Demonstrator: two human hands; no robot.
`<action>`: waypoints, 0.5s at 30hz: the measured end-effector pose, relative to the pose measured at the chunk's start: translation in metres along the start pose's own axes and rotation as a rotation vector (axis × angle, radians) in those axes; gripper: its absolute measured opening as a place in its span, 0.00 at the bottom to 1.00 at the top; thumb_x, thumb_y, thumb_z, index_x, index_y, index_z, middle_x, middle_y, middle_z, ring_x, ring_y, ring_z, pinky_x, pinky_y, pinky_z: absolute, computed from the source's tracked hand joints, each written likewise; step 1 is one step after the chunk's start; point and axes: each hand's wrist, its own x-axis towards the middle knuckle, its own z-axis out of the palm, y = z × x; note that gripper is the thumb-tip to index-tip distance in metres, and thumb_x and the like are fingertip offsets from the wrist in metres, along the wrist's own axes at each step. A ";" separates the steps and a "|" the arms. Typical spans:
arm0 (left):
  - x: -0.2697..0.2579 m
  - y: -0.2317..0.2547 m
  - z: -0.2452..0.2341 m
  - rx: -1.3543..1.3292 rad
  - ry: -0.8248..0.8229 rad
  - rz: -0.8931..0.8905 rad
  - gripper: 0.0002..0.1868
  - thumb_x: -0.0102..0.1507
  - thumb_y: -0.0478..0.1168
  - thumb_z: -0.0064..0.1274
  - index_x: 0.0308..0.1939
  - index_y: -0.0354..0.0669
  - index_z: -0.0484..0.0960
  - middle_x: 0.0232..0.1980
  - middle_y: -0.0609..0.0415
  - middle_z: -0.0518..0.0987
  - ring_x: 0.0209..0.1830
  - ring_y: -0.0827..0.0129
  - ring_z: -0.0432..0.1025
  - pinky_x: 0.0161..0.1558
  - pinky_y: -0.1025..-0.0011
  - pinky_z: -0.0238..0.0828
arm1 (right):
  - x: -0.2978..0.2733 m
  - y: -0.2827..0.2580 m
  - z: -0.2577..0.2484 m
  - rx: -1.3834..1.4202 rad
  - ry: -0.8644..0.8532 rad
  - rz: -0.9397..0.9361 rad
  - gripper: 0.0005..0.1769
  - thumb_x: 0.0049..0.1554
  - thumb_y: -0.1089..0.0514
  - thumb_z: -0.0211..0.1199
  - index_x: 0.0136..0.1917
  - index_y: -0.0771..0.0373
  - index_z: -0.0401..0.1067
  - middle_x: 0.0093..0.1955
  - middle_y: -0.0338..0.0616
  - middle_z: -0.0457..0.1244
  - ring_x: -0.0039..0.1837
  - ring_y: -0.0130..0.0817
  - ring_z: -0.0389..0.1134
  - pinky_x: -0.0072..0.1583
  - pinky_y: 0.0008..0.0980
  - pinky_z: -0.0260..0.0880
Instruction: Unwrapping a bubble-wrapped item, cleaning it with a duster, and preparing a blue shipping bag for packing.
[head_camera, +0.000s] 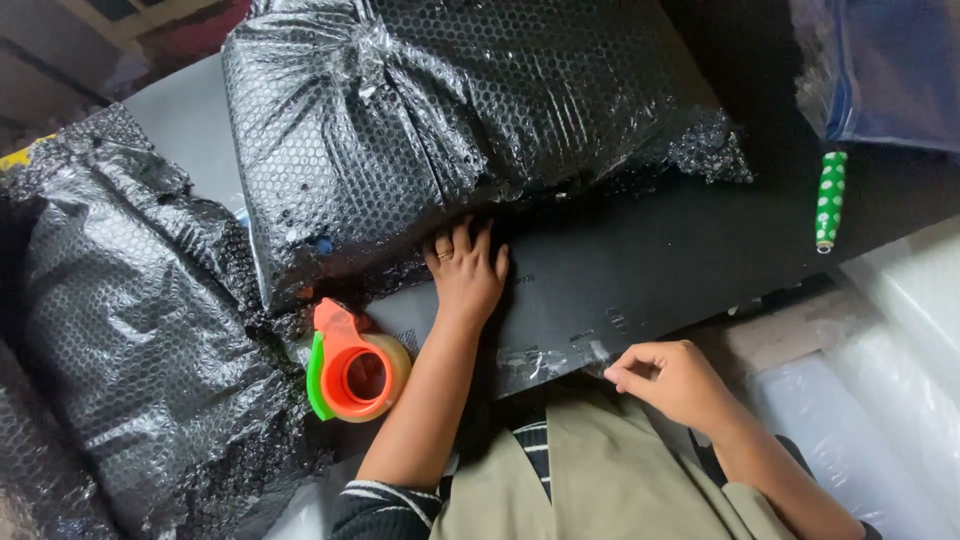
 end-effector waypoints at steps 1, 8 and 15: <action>-0.001 0.000 0.001 0.003 0.004 -0.001 0.25 0.59 0.56 0.56 0.58 0.57 0.82 0.56 0.52 0.74 0.58 0.51 0.67 0.59 0.47 0.62 | 0.000 -0.005 -0.001 0.000 0.000 -0.005 0.05 0.51 0.58 0.70 0.37 0.53 0.86 0.29 0.35 0.76 0.34 0.23 0.75 0.39 0.25 0.75; -0.006 -0.005 0.011 -0.006 -0.030 0.002 0.24 0.62 0.57 0.53 0.60 0.58 0.81 0.62 0.52 0.73 0.61 0.49 0.66 0.58 0.43 0.63 | -0.009 -0.031 -0.036 -0.056 -0.093 -0.514 0.08 0.50 0.55 0.71 0.29 0.53 0.80 0.27 0.31 0.73 0.32 0.26 0.74 0.38 0.27 0.73; -0.009 -0.004 0.014 0.006 -0.084 -0.007 0.25 0.65 0.58 0.50 0.64 0.58 0.80 0.66 0.52 0.72 0.62 0.47 0.65 0.51 0.41 0.67 | 0.034 -0.032 -0.055 0.240 0.113 -0.782 0.09 0.47 0.55 0.75 0.41 0.59 0.81 0.39 0.37 0.75 0.39 0.21 0.74 0.43 0.19 0.73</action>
